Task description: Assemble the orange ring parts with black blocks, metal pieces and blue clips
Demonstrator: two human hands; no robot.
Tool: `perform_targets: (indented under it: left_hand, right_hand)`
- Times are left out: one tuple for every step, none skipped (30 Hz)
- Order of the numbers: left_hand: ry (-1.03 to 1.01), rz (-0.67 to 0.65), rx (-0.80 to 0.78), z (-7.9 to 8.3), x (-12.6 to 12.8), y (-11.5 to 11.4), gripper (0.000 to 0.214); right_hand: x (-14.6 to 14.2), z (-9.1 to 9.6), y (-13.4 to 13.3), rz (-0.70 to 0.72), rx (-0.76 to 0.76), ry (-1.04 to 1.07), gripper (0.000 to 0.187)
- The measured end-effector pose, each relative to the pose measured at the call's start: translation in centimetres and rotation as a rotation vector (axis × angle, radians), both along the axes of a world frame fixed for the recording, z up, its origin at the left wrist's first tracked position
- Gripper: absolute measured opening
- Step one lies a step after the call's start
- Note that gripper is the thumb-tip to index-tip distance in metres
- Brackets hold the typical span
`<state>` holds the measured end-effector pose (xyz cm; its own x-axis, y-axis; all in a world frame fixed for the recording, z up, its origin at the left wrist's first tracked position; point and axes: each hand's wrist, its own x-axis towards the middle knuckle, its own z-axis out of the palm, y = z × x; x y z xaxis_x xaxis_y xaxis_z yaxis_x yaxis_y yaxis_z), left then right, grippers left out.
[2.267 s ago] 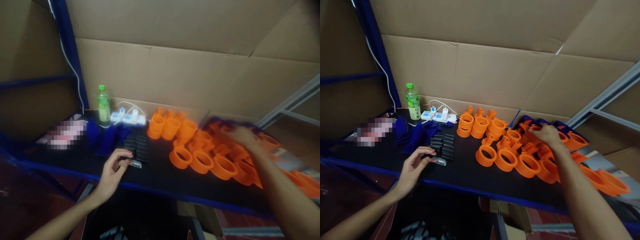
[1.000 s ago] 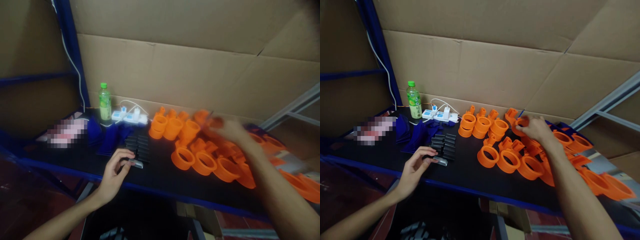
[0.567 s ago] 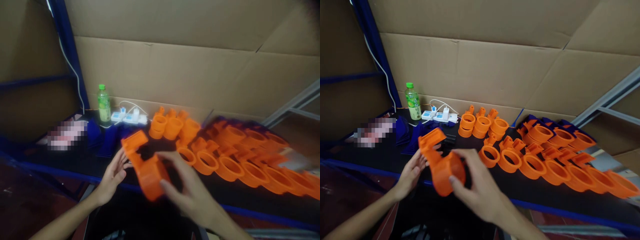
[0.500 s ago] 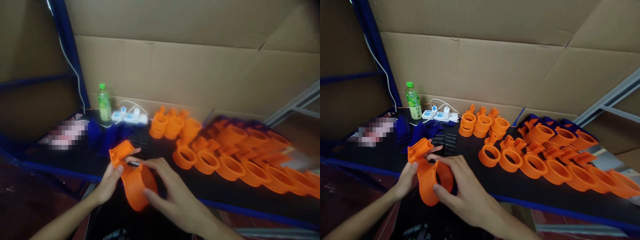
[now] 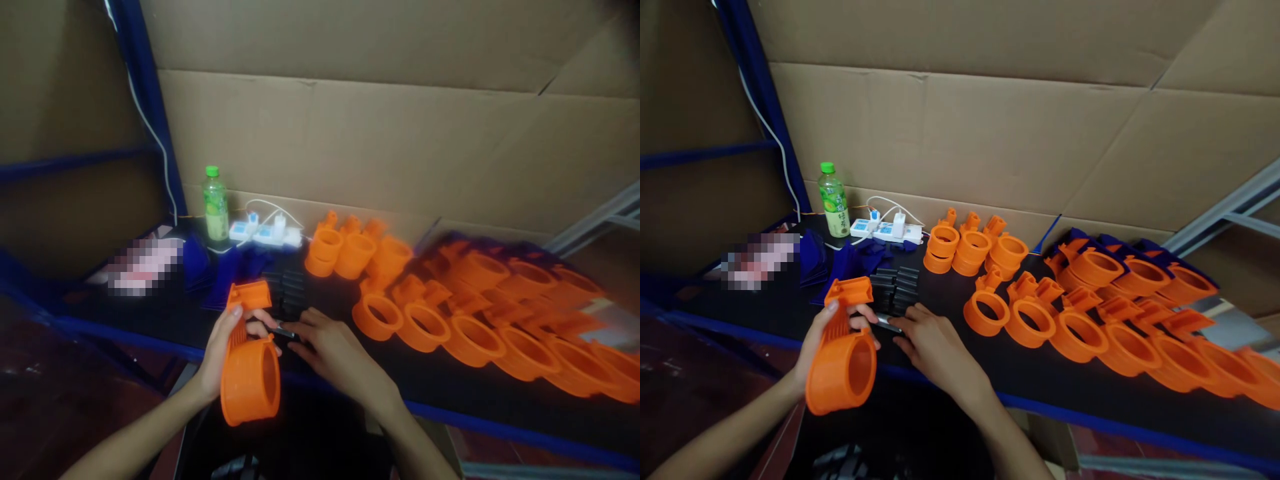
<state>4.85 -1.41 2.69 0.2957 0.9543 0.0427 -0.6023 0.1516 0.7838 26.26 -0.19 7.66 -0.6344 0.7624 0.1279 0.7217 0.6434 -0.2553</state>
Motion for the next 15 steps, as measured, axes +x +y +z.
perform_targets:
  left_hand:
    - [0.013, 0.011, 0.004, 0.01, 0.07, -0.02, 0.046]
    - [0.026, 0.024, 0.008, 0.02, 0.14, -0.03, 0.044]
    - [0.04, 0.037, 0.01, 0.02, 0.19, -0.01, 0.042]
    - [0.055, 0.048, 0.013, 0.02, 0.23, 0.01, 0.041]
    - [0.068, 0.058, 0.016, 0.02, 0.26, 0.03, 0.039]
    - [0.079, 0.066, 0.018, 0.03, 0.28, 0.05, 0.037]
    - [0.088, 0.075, 0.019, 0.05, 0.3, 0.06, 0.036]
    - [0.095, 0.084, 0.02, 0.09, 0.32, 0.06, 0.034]
    - [0.1, 0.092, 0.02, 0.13, 0.33, 0.05, 0.033]
    - [0.103, 0.097, 0.017, 0.18, 0.34, 0.04, 0.032]
    - [0.105, 0.097, 0.009, 0.22, 0.36, 0.03, 0.032]
    - [0.108, 0.096, 0.002, 0.26, 0.39, 0.03, 0.032]
    - [0.11, 0.096, -0.005, 0.3, 0.42, 0.03, 0.032]
    - [0.113, 0.099, -0.009, 0.32, 0.45, 0.03, 0.033]
    - [0.117, 0.103, -0.008, 0.34, 0.49, 0.03, 0.033]
  right_hand:
    - [0.05, -0.11, 0.05, 0.0, -0.002, 0.006, 0.035]
    - [0.12, -0.18, 0.1, 0.003, -0.004, 0.013, 0.034]
    - [0.2, -0.21, 0.15, 0.007, -0.008, 0.02, 0.032]
    - [0.27, -0.21, 0.18, 0.01, -0.014, 0.027, 0.031]
    - [0.33, -0.18, 0.19, 0.009, -0.02, 0.032, 0.028]
    - [0.38, -0.13, 0.18, 0.001, -0.026, 0.036, 0.026]
    - [0.4, -0.06, 0.16, -0.011, -0.03, 0.039, 0.023]
    - [0.41, 0.0, 0.13, -0.025, -0.033, 0.042, 0.02]
    - [0.4, 0.06, 0.11, -0.038, -0.032, 0.045, 0.017]
    - [0.39, 0.12, 0.08, -0.046, -0.031, 0.048, 0.015]
    - [0.38, 0.16, 0.07, -0.051, -0.026, 0.048, 0.013]
    - [0.38, 0.2, 0.07, -0.055, -0.021, 0.046, 0.012]
    - [0.42, 0.25, 0.08, -0.058, -0.014, 0.041, 0.012]
    - [0.49, 0.32, 0.1, -0.063, -0.009, 0.036, 0.012]
    - [0.62, 0.42, 0.12, -0.075, -0.005, 0.033, 0.012]
